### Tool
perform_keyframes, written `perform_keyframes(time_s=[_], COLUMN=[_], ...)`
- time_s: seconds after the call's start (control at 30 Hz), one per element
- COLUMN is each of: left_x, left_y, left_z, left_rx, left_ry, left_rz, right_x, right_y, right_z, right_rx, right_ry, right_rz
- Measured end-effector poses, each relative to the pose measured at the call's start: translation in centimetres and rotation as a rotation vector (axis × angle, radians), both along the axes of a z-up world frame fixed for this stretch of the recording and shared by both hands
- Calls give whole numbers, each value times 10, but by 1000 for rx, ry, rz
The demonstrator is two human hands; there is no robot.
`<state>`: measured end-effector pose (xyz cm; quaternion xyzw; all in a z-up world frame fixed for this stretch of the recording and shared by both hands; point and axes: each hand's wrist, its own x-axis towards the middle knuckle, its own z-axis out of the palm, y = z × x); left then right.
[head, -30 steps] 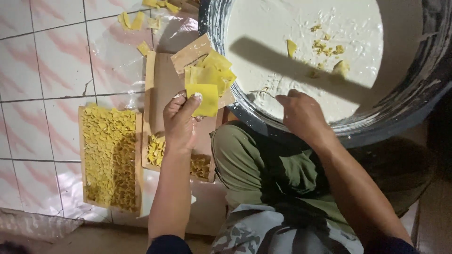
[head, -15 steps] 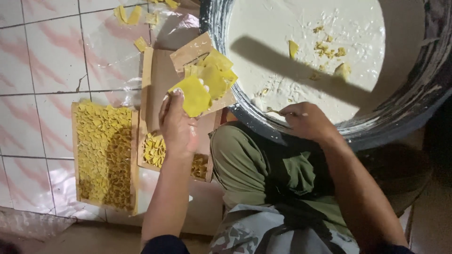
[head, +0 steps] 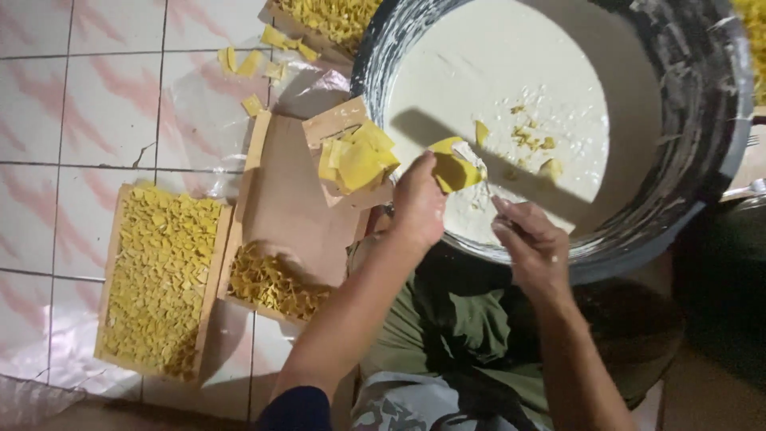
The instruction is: The person repeatedly picks up yellow rectangular food items, dips them into a white batter using a fork, and places the coated pieces into wooden trays. The process is continuous and repetitive throughout the clip.
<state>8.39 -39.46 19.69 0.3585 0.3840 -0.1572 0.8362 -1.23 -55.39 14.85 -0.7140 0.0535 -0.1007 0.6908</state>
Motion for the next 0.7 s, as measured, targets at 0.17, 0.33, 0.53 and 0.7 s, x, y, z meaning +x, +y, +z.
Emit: perform_keyframes(time_s=[0.17,0.33,0.53,0.7], left_x=[13,8,14,2], left_y=[-26,-36,-15,-13], left_z=[-21,-22,15,0], left_rx=[-21,176,178,101], left_ry=[-54,-127,-138,-148], left_rz=[61,-63,-73,-253], right_x=[-8,-18,-13,13], right_y=[-7,-31,-57,-13], right_z=[-1,12,30,61], right_rx=[16,49,-244,-121], right_ry=[-29,170,405,101], right_rz=[-37,5,15,-106])
